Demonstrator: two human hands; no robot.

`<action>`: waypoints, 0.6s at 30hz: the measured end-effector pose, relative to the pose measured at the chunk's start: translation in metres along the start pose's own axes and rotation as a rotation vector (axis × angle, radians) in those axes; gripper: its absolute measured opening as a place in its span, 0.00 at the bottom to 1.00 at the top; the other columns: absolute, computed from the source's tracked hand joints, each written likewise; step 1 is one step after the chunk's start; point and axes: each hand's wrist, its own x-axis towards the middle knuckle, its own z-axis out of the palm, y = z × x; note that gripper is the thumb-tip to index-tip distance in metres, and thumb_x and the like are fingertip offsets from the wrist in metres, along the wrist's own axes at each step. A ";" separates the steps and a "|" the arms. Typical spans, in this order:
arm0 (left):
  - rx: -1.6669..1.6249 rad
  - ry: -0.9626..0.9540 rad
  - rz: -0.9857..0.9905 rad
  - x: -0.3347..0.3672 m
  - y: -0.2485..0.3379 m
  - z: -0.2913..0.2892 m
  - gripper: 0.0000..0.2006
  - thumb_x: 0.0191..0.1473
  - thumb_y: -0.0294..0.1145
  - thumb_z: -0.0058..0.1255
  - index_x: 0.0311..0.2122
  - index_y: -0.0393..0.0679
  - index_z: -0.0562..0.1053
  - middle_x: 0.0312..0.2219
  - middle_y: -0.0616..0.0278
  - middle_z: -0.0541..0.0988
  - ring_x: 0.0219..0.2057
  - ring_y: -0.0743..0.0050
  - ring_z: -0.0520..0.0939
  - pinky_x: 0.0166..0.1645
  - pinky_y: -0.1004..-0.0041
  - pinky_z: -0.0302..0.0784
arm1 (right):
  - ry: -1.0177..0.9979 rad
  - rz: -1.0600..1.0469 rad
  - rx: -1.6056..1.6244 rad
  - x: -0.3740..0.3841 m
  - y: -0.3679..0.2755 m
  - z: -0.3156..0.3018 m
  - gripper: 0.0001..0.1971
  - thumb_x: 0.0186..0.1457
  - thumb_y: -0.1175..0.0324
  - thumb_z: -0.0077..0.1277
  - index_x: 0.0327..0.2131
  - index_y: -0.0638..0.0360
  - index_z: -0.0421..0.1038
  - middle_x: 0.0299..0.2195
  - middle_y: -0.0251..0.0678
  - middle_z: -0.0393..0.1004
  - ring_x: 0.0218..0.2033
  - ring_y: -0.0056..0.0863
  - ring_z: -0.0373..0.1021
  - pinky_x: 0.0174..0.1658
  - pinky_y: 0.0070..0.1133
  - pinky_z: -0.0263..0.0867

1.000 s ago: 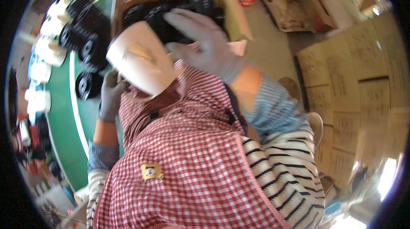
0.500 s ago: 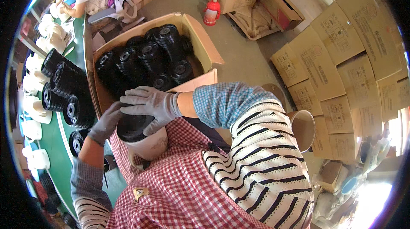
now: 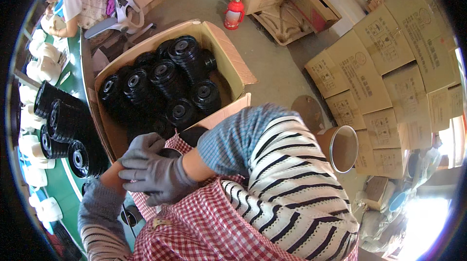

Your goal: The person assembles white kettles by inserting a heating element into the base, placing a black lid on top, and securing it. They repeat this process for multiple units, handling each kettle one at a time.

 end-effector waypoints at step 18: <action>-0.066 -0.141 0.226 0.020 0.001 0.001 0.18 0.59 0.44 0.53 0.43 0.38 0.77 0.35 0.50 0.81 0.38 0.51 0.82 0.44 0.59 0.78 | -0.073 0.006 0.116 0.011 0.001 0.004 0.36 0.57 0.40 0.47 0.62 0.54 0.63 0.64 0.49 0.57 0.67 0.52 0.49 0.68 0.56 0.34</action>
